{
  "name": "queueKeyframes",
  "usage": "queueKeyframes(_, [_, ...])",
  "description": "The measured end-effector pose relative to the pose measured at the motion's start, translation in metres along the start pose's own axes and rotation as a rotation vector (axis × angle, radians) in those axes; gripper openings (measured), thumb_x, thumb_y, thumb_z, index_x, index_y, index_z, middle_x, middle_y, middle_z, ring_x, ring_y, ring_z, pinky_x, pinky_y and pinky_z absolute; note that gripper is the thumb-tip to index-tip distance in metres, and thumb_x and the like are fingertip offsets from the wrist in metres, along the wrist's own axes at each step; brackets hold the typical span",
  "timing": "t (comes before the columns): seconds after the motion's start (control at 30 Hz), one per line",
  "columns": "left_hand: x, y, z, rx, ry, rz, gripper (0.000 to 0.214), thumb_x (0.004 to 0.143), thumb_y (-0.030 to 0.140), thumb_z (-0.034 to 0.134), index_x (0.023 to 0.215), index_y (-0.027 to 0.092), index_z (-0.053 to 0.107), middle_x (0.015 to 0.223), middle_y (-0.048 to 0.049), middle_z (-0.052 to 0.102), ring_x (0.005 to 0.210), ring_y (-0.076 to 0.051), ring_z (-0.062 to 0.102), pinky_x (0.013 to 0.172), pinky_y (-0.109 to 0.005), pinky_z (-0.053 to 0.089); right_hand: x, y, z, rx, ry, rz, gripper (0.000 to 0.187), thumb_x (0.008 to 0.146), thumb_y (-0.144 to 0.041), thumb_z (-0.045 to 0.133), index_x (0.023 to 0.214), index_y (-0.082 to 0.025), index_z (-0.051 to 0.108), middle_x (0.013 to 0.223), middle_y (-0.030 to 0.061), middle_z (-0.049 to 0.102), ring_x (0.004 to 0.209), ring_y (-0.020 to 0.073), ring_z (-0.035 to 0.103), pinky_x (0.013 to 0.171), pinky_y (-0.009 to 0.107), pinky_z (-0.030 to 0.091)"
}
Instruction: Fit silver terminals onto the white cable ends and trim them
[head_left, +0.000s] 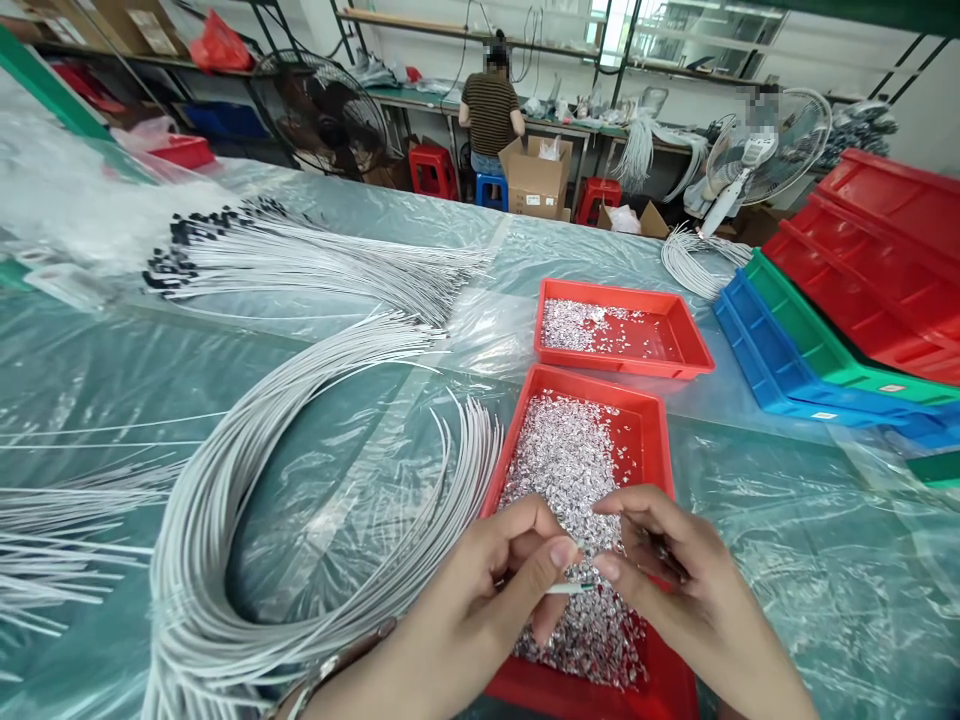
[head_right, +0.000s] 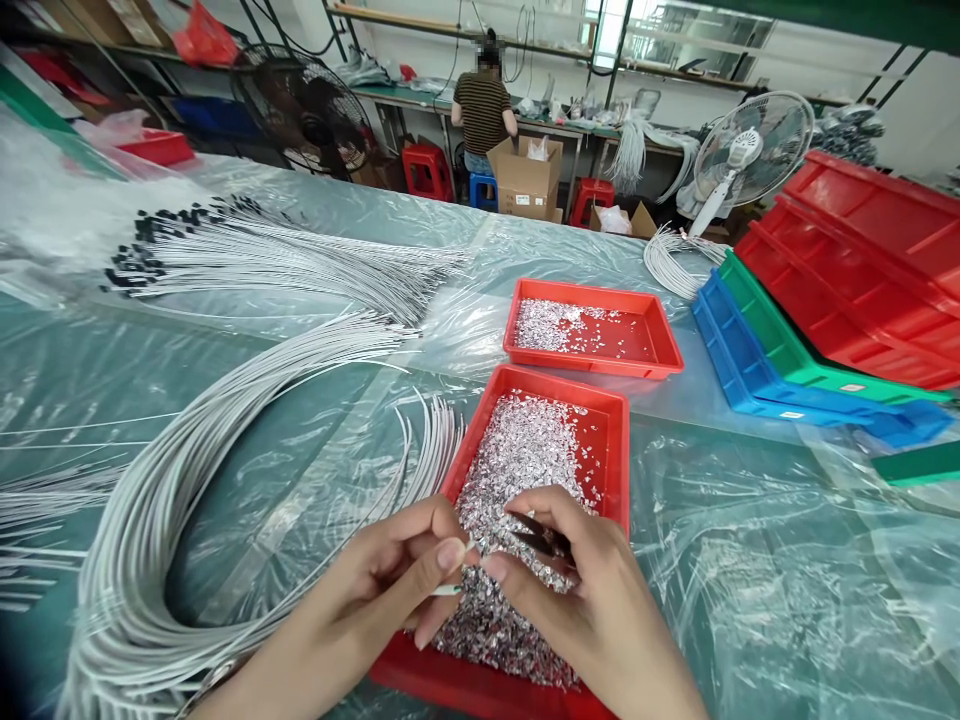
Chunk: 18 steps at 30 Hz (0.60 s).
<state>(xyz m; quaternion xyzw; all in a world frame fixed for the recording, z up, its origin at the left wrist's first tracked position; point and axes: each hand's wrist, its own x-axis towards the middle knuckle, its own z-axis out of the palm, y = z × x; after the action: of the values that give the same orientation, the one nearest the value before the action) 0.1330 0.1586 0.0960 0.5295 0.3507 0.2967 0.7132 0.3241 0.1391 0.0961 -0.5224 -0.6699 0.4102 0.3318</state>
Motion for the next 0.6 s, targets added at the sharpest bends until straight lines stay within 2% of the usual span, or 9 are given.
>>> queueKeyframes(0.07, [-0.001, 0.0, 0.0, 0.015, 0.009, 0.009, 0.026, 0.096, 0.035, 0.045, 0.076, 0.019, 0.045, 0.055, 0.0078, 0.042, 0.05, -0.006, 0.038, 0.048, -0.021, 0.027, -0.003, -0.001, 0.0, -0.067, -0.047, 0.001, 0.025, 0.088, -0.039, 0.059, 0.108, -0.026, 0.051, 0.08, -0.0002, 0.059, 0.071, 0.0168, 0.056, 0.06, 0.028, 0.043])
queueKeyframes(0.17, [-0.003, 0.0, 0.001, 0.048, 0.024, 0.02, 0.027, 0.096, 0.036, 0.044, 0.075, 0.019, 0.045, 0.054, 0.0076, 0.043, 0.05, -0.006, 0.037, 0.047, -0.022, 0.026, -0.007, -0.004, 0.003, -0.071, -0.062, 0.027, 0.027, 0.092, -0.047, 0.047, 0.108, -0.027, 0.056, 0.091, 0.004, 0.065, 0.086, 0.0231, 0.06, 0.072, 0.034, 0.047])
queueKeyframes(0.27, [-0.004, 0.0, 0.002, 0.071, 0.029, 0.029, 0.027, 0.096, 0.037, 0.043, 0.076, 0.019, 0.046, 0.055, 0.0075, 0.044, 0.049, -0.007, 0.035, 0.048, -0.023, 0.025, -0.009, -0.008, 0.008, -0.063, -0.06, 0.073, 0.03, 0.096, -0.048, 0.037, 0.101, -0.029, 0.06, 0.085, 0.0026, 0.067, 0.085, 0.0228, 0.062, 0.071, 0.033, 0.048])
queueKeyframes(0.47, [-0.004, -0.002, 0.0, 0.066, 0.023, 0.014, 0.025, 0.097, 0.037, 0.042, 0.079, 0.019, 0.047, 0.057, 0.0076, 0.044, 0.052, -0.006, 0.036, 0.048, -0.022, 0.026, -0.006, -0.011, 0.01, -0.041, -0.091, 0.114, 0.026, 0.096, -0.047, 0.037, 0.097, -0.031, 0.058, 0.085, -0.0004, 0.066, 0.091, 0.021, 0.062, 0.071, 0.029, 0.047])
queueKeyframes(0.6, [-0.006, -0.003, 0.0, 0.073, 0.018, 0.014, 0.026, 0.097, 0.036, 0.043, 0.078, 0.019, 0.045, 0.059, 0.0072, 0.044, 0.054, -0.007, 0.038, 0.05, -0.022, 0.027, -0.005, -0.013, 0.009, 0.015, -0.124, 0.128, 0.027, 0.096, -0.047, 0.037, 0.095, -0.031, 0.059, 0.085, -0.0009, 0.065, 0.085, 0.0191, 0.062, 0.07, 0.029, 0.047])
